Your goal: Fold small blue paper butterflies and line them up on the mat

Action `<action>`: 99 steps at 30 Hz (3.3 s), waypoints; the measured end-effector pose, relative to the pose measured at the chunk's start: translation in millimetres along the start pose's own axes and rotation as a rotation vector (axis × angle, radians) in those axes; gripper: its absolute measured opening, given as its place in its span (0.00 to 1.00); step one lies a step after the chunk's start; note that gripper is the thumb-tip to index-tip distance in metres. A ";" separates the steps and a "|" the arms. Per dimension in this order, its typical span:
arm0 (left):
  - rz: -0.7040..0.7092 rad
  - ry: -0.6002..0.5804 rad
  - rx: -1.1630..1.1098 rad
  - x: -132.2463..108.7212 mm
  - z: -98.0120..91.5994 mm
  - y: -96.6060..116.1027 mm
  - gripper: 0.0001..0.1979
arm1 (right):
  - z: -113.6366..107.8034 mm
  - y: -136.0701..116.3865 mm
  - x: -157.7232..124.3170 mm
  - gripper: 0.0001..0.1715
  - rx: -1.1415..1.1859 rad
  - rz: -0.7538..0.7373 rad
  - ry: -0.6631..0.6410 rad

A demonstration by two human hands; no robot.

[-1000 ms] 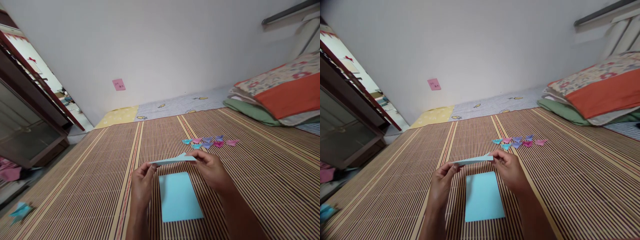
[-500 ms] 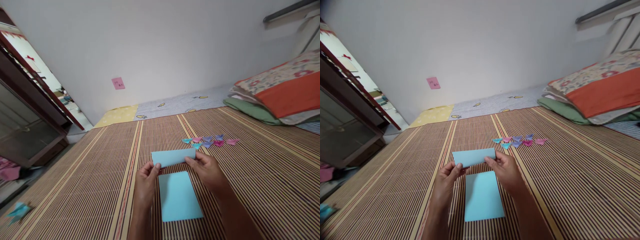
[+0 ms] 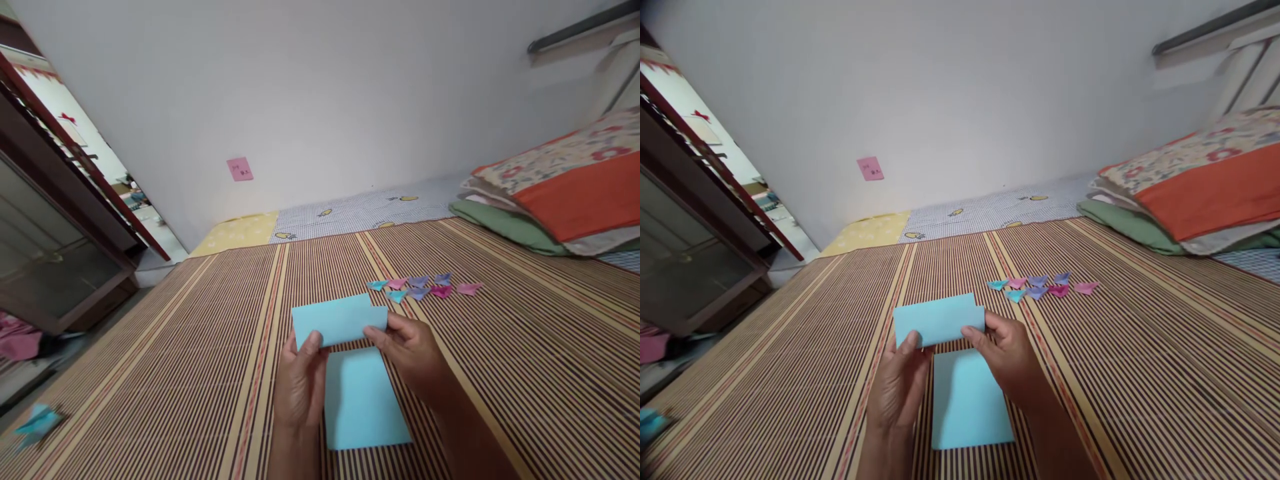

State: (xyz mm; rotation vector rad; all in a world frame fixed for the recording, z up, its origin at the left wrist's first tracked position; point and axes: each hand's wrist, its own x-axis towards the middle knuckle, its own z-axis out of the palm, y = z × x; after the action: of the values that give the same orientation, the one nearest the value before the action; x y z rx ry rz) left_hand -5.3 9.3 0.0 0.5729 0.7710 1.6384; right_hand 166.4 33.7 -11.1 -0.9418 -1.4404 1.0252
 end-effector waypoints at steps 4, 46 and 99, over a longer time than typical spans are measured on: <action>-0.065 0.075 -0.058 -3.6 4.2 -1.3 0.21 | 0.8 -8.0 -0.6 0.12 -0.032 -0.041 -0.041; -0.106 -0.089 0.055 -4.4 0.2 -13.4 0.20 | -2.4 1.3 3.5 0.15 -0.107 -0.024 0.258; -0.116 -0.043 0.076 -8.7 8.0 -13.2 0.20 | 7.2 -10.3 2.4 0.12 0.063 -0.019 0.506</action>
State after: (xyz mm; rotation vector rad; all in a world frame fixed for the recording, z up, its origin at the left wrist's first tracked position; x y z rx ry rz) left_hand 10.9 3.6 -4.2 0.6046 0.8220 1.4914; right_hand 158.8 32.0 -0.9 -1.0478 -0.9878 0.7421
